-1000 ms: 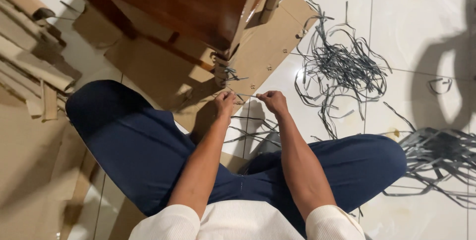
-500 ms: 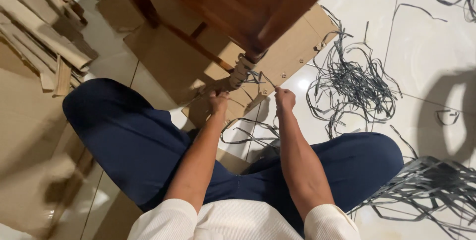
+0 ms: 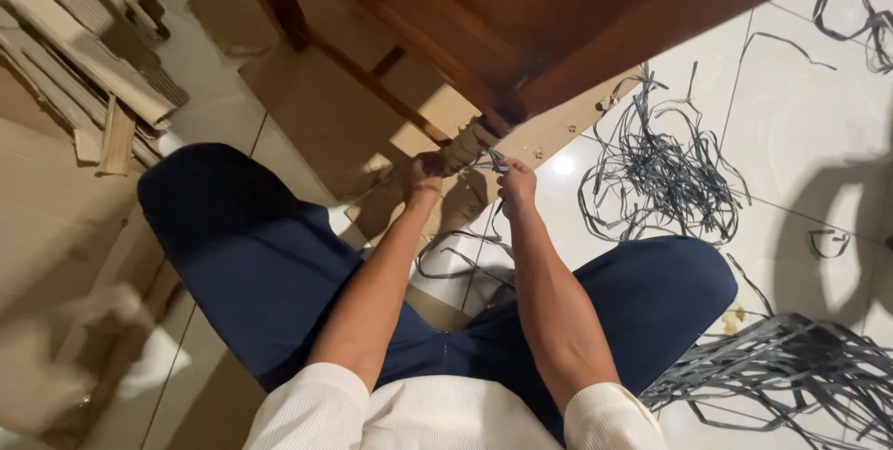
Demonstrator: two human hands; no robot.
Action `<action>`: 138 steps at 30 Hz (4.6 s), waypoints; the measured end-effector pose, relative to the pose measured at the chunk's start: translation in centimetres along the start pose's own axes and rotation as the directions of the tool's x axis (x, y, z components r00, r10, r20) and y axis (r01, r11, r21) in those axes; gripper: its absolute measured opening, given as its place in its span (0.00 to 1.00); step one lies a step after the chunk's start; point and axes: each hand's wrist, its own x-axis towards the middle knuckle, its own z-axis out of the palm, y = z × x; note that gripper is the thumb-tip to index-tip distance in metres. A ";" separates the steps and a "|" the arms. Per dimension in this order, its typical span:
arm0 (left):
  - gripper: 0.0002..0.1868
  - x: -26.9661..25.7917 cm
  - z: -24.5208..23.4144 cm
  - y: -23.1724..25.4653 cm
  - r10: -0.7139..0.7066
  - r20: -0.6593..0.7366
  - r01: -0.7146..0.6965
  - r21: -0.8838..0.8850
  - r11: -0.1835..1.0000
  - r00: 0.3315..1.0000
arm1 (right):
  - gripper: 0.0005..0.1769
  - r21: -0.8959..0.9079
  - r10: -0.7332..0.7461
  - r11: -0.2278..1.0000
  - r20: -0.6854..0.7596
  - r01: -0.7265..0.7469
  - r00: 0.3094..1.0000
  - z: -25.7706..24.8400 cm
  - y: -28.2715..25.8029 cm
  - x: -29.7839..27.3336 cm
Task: Wrapping the legs of a wooden furniture item with cardboard and securing it with plastic tying strips.
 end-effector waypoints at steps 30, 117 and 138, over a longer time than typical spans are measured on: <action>0.28 2.8 0.5 1.2 0.365 0.379 -0.347 -0.118 0.930 0.850 | 0.11 -0.621 -0.609 -0.015 0.628 0.784 0.485 3.6 0.8 3.1; 0.05 -4.1 1.2 -4.2 -0.373 0.228 0.417 -0.190 0.889 0.899 | 0.08 -0.838 -0.364 0.284 0.355 0.466 0.861 1.0 2.2 -11.0; 0.08 -2.1 1.0 -4.6 -0.394 0.296 0.478 -0.312 0.821 0.870 | 0.10 -0.730 -0.284 0.232 0.582 0.643 0.762 1.1 5.3 -9.3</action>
